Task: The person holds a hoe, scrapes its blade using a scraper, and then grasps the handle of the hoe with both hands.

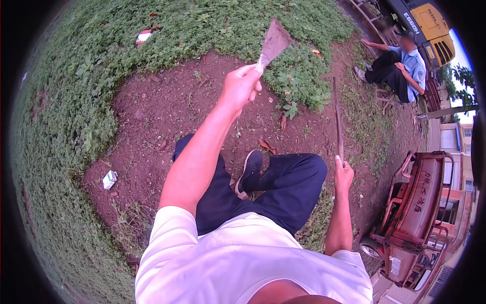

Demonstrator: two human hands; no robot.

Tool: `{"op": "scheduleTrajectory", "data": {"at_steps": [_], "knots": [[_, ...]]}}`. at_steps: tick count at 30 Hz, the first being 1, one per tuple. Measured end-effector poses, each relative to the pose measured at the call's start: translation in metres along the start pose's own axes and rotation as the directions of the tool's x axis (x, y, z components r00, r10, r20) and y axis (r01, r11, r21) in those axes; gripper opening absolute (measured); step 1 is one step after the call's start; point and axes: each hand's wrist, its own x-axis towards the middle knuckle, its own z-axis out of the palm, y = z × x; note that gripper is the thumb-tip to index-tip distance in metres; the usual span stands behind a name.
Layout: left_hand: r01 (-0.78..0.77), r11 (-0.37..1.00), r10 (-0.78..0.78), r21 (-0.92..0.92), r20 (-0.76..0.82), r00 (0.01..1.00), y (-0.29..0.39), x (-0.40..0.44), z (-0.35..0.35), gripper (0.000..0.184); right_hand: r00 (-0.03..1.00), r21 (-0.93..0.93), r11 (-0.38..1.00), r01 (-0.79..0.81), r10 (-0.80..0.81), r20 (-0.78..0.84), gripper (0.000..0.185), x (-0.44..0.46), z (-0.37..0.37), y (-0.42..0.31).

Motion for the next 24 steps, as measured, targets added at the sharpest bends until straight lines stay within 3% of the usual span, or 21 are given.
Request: {"op": "scheduleTrajectory", "data": {"at_steps": [1, 2, 4, 5, 7, 9, 11, 17, 24], "knots": [[-0.095, 0.945, 0.139, 0.314, -0.119, 0.983, -0.003, 0.002, 0.001, 0.041, 1.000, 0.051, 0.999, -0.013, 0.013, 0.000, 0.048, -0.005, -0.007, -0.010], [-0.093, 0.944, 0.135, 0.316, -0.113, 0.984, -0.011, 0.005, 0.001, 0.041, 1.000, 0.051, 0.998, -0.021, 0.021, -0.002, 0.048, -0.006, -0.012, -0.017], [-0.283, 0.763, 0.432, 0.581, -0.134, 0.892, -0.027, 0.011, 0.000, 0.046, 0.992, 0.206, 0.971, 0.123, -0.117, -0.041, 0.042, -0.009, -0.023, -0.031], [-0.294, 0.761, 0.438, 0.578, -0.124, 0.891, -0.020, 0.009, 0.006, 0.046, 0.989, 0.225, 0.963, 0.149, -0.150, -0.015, 0.037, -0.013, -0.032, -0.043], [-0.227, 0.594, 0.491, 0.772, -0.124, 0.862, -0.012, -0.004, 0.014, 0.046, 0.983, 0.304, 0.937, 0.169, -0.183, 0.018, 0.036, -0.010, -0.040, -0.045], [-0.230, 0.584, 0.519, 0.778, -0.140, 0.843, -0.013, -0.008, 0.019, 0.046, 0.972, 0.383, 0.903, 0.194, -0.230, 0.050, 0.034, -0.010, -0.045, -0.051], [-0.229, 0.576, 0.546, 0.785, -0.161, 0.822, -0.013, -0.006, 0.020, 0.047, 0.965, 0.330, 0.908, 0.257, -0.256, -0.047, 0.032, -0.018, -0.050, -0.064], [-0.196, 0.562, 0.556, 0.804, -0.192, 0.809, -0.015, -0.002, 0.014, 0.048, 0.959, 0.272, 0.921, 0.279, -0.253, -0.129, 0.032, -0.032, -0.056, -0.083], [-0.216, 0.502, 0.591, 0.838, -0.149, 0.793, -0.020, -0.007, 0.020, 0.044, 0.965, 0.214, 0.941, 0.261, -0.251, -0.072, 0.032, -0.032, -0.047, -0.084]]}}
